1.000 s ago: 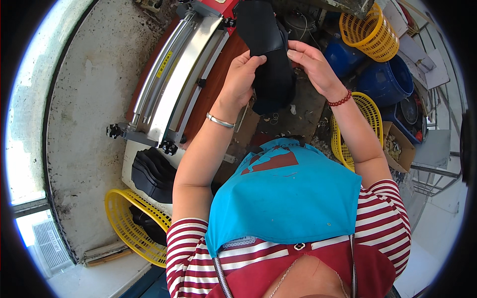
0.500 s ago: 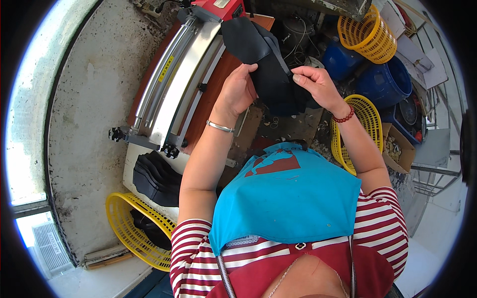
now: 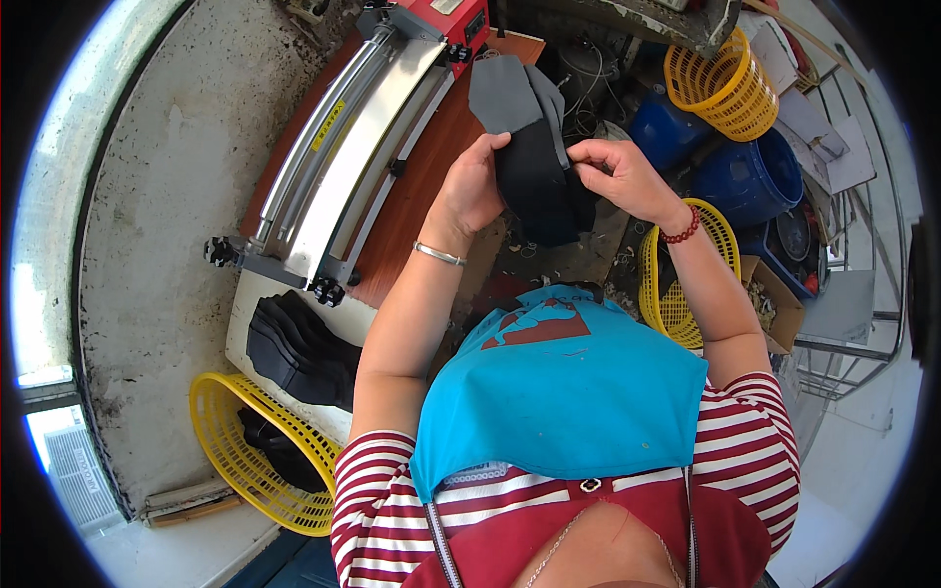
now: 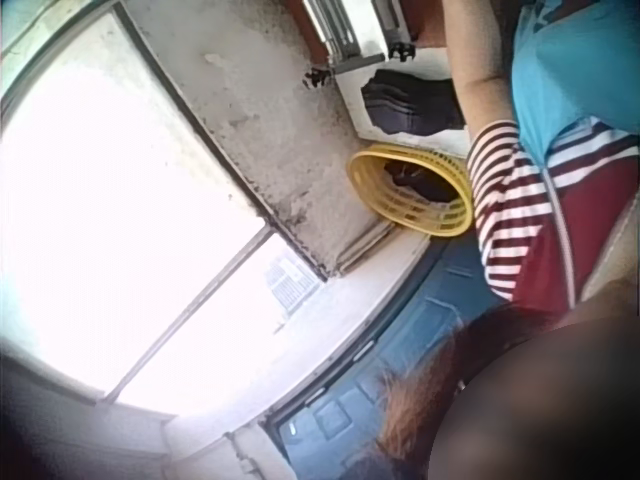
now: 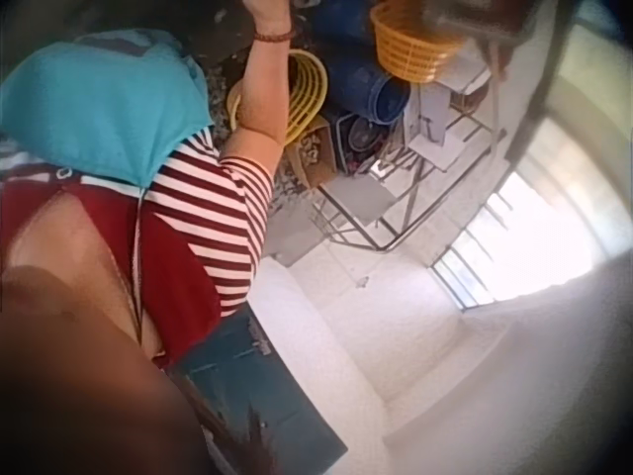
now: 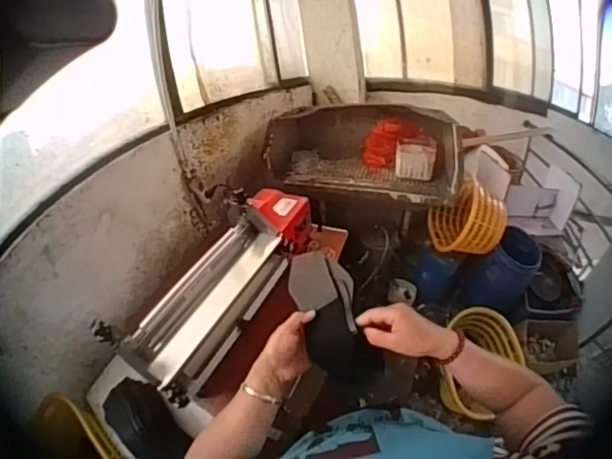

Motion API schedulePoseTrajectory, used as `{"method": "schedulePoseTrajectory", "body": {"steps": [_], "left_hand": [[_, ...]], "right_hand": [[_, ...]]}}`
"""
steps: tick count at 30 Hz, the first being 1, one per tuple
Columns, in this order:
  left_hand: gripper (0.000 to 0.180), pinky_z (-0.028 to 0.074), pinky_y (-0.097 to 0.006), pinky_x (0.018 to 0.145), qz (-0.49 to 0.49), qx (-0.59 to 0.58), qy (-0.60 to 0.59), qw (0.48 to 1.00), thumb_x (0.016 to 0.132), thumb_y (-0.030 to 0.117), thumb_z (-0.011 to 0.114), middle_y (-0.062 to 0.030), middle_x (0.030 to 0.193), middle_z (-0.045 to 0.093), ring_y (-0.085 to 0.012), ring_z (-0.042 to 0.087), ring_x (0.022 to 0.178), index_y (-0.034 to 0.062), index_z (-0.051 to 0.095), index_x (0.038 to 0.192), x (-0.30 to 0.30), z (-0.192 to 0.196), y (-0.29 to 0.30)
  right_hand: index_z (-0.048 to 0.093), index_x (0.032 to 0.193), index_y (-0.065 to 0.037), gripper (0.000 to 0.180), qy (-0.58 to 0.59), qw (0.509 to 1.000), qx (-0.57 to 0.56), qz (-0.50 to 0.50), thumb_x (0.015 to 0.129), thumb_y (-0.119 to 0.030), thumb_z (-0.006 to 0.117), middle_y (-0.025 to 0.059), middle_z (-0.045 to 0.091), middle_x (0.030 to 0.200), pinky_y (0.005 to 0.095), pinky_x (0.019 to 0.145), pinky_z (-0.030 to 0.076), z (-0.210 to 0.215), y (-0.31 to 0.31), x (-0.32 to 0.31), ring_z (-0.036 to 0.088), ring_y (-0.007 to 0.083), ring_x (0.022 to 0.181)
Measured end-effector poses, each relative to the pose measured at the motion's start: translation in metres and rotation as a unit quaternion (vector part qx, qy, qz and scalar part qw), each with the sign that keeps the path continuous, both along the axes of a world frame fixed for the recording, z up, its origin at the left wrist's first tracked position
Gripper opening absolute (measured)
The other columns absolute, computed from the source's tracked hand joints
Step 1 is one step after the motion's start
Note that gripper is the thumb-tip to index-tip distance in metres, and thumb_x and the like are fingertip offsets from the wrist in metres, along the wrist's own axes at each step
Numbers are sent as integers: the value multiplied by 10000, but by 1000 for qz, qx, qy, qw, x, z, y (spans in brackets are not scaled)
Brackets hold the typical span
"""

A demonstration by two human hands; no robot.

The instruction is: The person is applying glue or a coating to shoe material components using a roller machine.

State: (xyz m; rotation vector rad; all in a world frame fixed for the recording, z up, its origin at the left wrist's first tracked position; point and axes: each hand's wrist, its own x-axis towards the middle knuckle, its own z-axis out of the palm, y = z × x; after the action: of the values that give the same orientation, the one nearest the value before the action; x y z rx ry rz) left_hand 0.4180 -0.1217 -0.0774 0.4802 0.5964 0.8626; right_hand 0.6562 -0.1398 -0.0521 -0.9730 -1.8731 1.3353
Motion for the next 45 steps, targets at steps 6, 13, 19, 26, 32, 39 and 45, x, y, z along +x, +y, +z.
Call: {"method": "schedulePoseTrajectory", "body": {"steps": [6,13,19,26,32,39,45], "left_hand": [[347,563,-415,929,-16,-26,-24,999,1038,233,469,-145,1185,671,-246,688,1045,-18,557,1260,2,-24,-6],[303,599,-389,873,5,-30,-7,1000,1042,198,475,-138,1173,676,-241,707,1020,-20,560,1233,-4,-26,-3],[359,545,-433,1000,-9,-43,-77,996,1032,189,434,-182,1246,655,-291,679,1108,-33,545,1292,-12,-23,-6],[324,507,-425,1047,92,-47,-105,989,1021,169,454,-134,1263,650,-266,638,1170,2,570,1273,24,-53,-8],[243,533,-432,1004,140,-62,-84,985,1049,150,433,-130,1201,652,-258,653,1099,6,582,1176,68,-75,-14],[260,512,-380,1016,65,-69,-128,987,1061,150,409,-116,1217,650,-230,639,1138,-2,574,1193,99,-71,-14],[141,442,-344,1022,148,-74,-161,973,996,135,555,-82,1111,629,-190,557,1135,33,603,1081,86,-82,8]], "right_hand": [[652,1088,-21,143,-128,943,294,-88,960,-78,626,118,704,1013,343,770,546,4,2,-10,692,272,896],[619,1091,-45,148,-217,857,428,-188,963,-114,646,116,693,991,359,685,544,14,11,-1,687,291,799],[629,1123,18,198,75,958,129,-243,1024,-152,605,5,686,887,207,665,482,17,43,27,601,37,763],[645,954,-119,37,431,839,-223,-244,974,-95,625,-22,670,819,263,712,537,24,37,10,644,98,755],[604,892,-67,61,564,704,-335,-273,950,-54,619,13,629,804,343,857,562,12,18,-29,646,166,801],[574,924,-29,39,599,699,-305,-243,959,-44,571,69,629,888,396,915,554,14,16,-44,646,230,906],[539,926,-47,64,504,787,-125,-334,948,-17,591,78,620,885,492,884,577,-24,4,-39,677,291,921]]}}
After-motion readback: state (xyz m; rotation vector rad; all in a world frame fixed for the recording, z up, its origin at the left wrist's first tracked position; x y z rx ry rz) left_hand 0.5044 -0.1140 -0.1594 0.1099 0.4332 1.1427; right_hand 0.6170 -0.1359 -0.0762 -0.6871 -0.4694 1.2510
